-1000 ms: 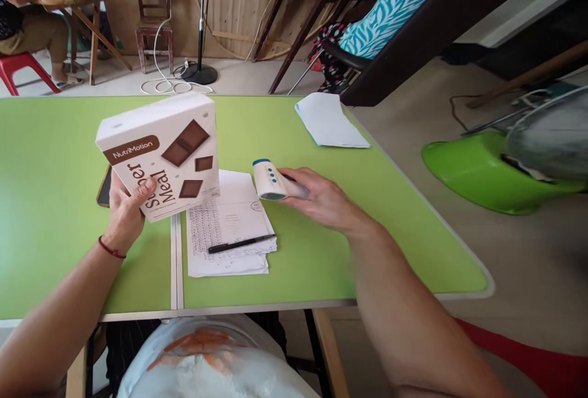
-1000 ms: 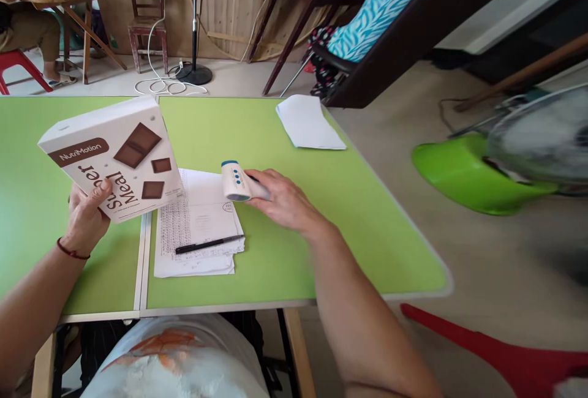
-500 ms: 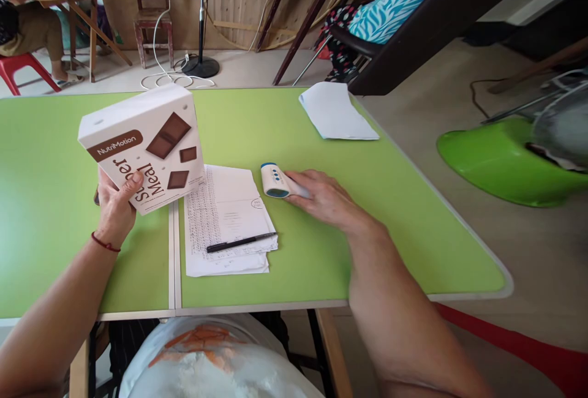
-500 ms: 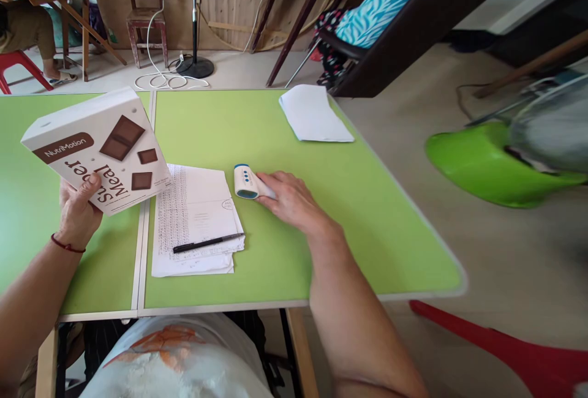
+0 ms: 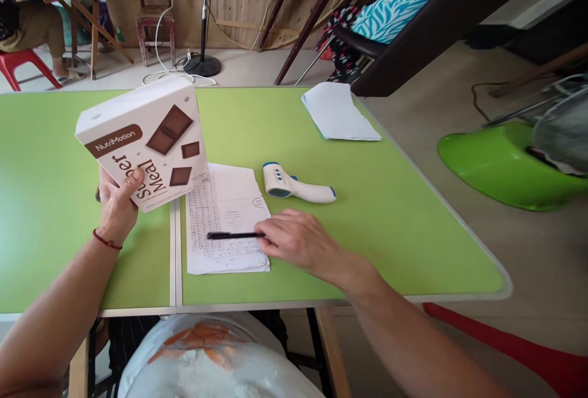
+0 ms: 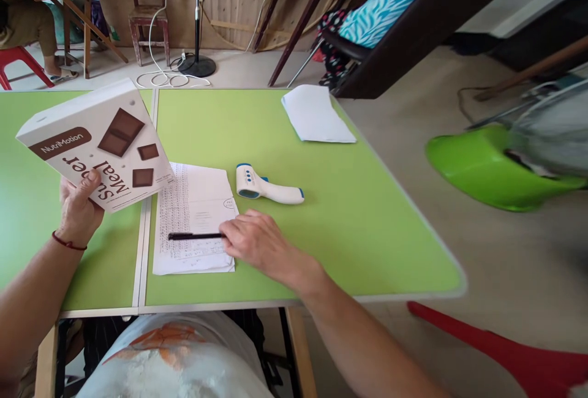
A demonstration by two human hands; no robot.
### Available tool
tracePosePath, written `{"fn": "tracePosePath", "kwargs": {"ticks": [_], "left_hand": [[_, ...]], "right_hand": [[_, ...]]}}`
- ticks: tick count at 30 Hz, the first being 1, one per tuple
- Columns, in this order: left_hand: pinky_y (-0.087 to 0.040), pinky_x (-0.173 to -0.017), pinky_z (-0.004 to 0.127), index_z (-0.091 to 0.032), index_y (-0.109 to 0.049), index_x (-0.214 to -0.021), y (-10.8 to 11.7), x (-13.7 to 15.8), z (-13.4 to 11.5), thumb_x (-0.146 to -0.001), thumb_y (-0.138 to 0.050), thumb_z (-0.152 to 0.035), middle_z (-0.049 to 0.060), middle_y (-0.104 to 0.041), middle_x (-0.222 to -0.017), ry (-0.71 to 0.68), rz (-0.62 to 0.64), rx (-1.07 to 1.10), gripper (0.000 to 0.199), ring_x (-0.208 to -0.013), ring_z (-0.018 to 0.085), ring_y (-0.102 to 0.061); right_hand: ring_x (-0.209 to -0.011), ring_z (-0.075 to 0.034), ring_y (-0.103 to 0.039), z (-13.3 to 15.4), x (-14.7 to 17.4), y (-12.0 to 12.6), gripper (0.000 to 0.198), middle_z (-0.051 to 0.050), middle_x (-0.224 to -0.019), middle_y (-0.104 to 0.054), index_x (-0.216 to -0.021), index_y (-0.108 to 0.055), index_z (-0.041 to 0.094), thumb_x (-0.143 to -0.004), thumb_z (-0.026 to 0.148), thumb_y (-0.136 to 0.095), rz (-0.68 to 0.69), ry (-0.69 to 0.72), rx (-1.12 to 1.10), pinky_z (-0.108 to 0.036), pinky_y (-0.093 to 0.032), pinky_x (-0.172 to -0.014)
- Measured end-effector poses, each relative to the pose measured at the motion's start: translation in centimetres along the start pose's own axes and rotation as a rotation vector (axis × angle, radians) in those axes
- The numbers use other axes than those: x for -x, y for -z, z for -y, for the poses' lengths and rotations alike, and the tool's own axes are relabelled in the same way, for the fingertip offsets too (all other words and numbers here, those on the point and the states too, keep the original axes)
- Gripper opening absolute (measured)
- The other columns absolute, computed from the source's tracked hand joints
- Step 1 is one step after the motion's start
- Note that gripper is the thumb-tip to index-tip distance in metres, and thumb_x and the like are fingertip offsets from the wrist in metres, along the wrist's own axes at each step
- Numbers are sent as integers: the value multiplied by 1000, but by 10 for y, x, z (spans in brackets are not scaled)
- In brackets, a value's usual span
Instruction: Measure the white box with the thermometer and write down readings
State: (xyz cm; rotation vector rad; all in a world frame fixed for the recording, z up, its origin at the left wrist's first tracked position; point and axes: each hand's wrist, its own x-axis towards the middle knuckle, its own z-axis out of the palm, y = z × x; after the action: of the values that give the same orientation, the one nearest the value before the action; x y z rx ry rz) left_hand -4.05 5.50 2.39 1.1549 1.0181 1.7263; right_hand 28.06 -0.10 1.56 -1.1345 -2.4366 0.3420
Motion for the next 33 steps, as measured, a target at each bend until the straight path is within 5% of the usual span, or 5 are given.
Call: {"fn": "tracePosePath", "kwargs": {"ticks": [6, 9, 14, 25, 33], "left_hand": [[-58, -104, 43, -29, -64, -121, -2, -5, -4, -62, -93, -57, 5, -75, -116, -47, -16, 2, 72, -115, 30, -71], [-57, -106, 43, -30, -62, -122, -5, -8, -10, -62, -94, -55, 4, -75, -117, -78, -5, 22, 73, -116, 30, -70], [-54, -110, 44, -30, -60, -121, -13, -15, -21, -64, -93, -51, 5, -73, -116, -40, 63, 4, 69, -125, 31, -66], [-61, -92, 43, -25, -51, -122, -47, -37, 33, -61, -94, -57, 8, -71, -118, 68, 342, 59, 81, -115, 32, -70], [-50, -107, 49, -22, -49, -128, -41, -37, 59, -72, -86, -60, 15, -59, -138, -26, 512, -173, 77, -130, 34, -59]], "right_hand": [[-69, -20, -67, -9, -52, -8, 13, -3, -82, -74, -91, -67, 28, -94, 29, -54, -317, -196, -332, -39, -55, -73], [-104, -31, -70, -20, -76, -36, 13, -11, -103, -75, -101, -64, 26, -95, 30, -53, -276, -203, -273, -55, -54, -95], [-145, -44, -45, -28, -63, -73, 24, -23, -143, -59, -109, -56, 22, -92, 38, -64, -93, -141, -155, -71, -40, -114], [-145, -44, -46, 21, -6, -83, 22, -28, -152, -52, -114, -50, 21, -98, 34, -59, -134, -56, -53, -71, -42, -110], [-144, -42, -48, 33, 5, -89, 23, -25, -151, -54, -115, -52, 21, -98, 35, -59, -158, -72, -63, -70, -44, -110]]}}
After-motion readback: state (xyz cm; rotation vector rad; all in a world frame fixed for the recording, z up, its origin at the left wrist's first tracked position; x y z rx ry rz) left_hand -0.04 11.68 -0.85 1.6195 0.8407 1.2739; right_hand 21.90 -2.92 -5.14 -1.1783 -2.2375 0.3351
